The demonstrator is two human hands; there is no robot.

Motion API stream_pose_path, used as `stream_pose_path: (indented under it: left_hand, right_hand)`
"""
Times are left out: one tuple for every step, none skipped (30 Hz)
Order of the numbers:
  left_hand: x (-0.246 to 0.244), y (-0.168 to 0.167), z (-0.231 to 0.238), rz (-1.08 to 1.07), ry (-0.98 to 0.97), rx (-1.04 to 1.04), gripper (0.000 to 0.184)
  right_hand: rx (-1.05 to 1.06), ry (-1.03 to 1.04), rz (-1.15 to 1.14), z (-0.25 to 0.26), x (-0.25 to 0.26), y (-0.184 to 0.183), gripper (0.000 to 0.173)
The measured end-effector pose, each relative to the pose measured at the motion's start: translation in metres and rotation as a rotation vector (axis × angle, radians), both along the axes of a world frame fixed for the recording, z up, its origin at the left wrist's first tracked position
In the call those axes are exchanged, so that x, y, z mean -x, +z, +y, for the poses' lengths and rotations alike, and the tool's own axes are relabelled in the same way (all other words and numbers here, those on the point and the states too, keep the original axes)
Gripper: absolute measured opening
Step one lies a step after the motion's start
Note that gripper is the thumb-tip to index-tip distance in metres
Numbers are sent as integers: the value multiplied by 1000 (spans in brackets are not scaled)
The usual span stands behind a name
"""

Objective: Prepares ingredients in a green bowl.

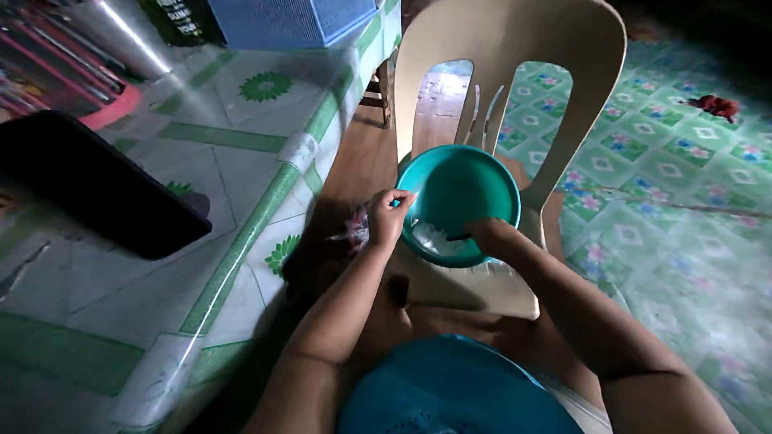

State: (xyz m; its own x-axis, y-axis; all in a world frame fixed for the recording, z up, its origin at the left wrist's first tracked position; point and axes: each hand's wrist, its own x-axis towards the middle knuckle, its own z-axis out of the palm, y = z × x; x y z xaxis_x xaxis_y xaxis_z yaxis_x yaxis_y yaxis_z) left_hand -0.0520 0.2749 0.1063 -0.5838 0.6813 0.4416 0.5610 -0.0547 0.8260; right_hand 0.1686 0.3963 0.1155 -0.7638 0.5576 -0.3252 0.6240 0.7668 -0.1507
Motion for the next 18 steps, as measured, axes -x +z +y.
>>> stream_pose_path:
  left_hand:
    - [0,-1,-1,18,2,-30,20]
    - [0,-2,-2,24,6,-54,19]
    - [-1,-3,-2,20,12,-64,19]
    - [-2,-4,-4,13,15,-62,19]
    - [-3,-5,-5,4,15,-51,19]
    - [-3,-5,-6,-5,13,-36,19]
    - [-4,-6,-6,-15,7,-24,19]
    - [-4,-6,-7,-21,-2,-20,19]
    - [-4,-8,-7,-30,-6,-16,19]
    - [-3,-9,-7,-42,-13,-12,19]
    - [-3,-10,-8,-52,-19,-7,19]
    - [-3,-12,-10,-56,-24,-9,18]
    - [-4,-14,-11,-55,-25,-11,18]
    - [-4,-15,-12,-50,-24,-7,18]
    - [-5,-17,-12,-45,-21,-3,18]
    - [-6,-17,-12,-41,-17,1,17]
    - [-7,-17,-12,-34,-11,8,17]
    - [-8,-17,-12,-26,-10,15,17]
  right_hand:
    - [12,-9,28,2,2,-4,29]
    - [33,-15,54,4,3,-5,27]
    - [51,-21,82,4,5,-5,27]
    - [65,-32,117,3,6,-3,26]
    - [70,-46,149,2,8,-3,25]
    - [70,-66,161,4,10,-4,25]
    - [66,-80,156,6,12,-7,24]
    - [58,-82,152,9,13,-13,23]
    - [42,-73,152,12,15,-21,22]
    - [32,-55,136,15,17,-27,22]
    - [32,-34,107,15,19,-30,23]
    - [40,-17,74,14,21,-30,26]
    - [48,-13,38,13,24,-29,29]
    - [51,-19,10,11,27,-29,32]
    - [42,-23,-10,9,30,-28,34]
    - [25,-25,-25,8,33,-27,35]
    - [0,-23,-34,6,34,-25,33]
    - [-29,-14,-44,4,35,-20,31]
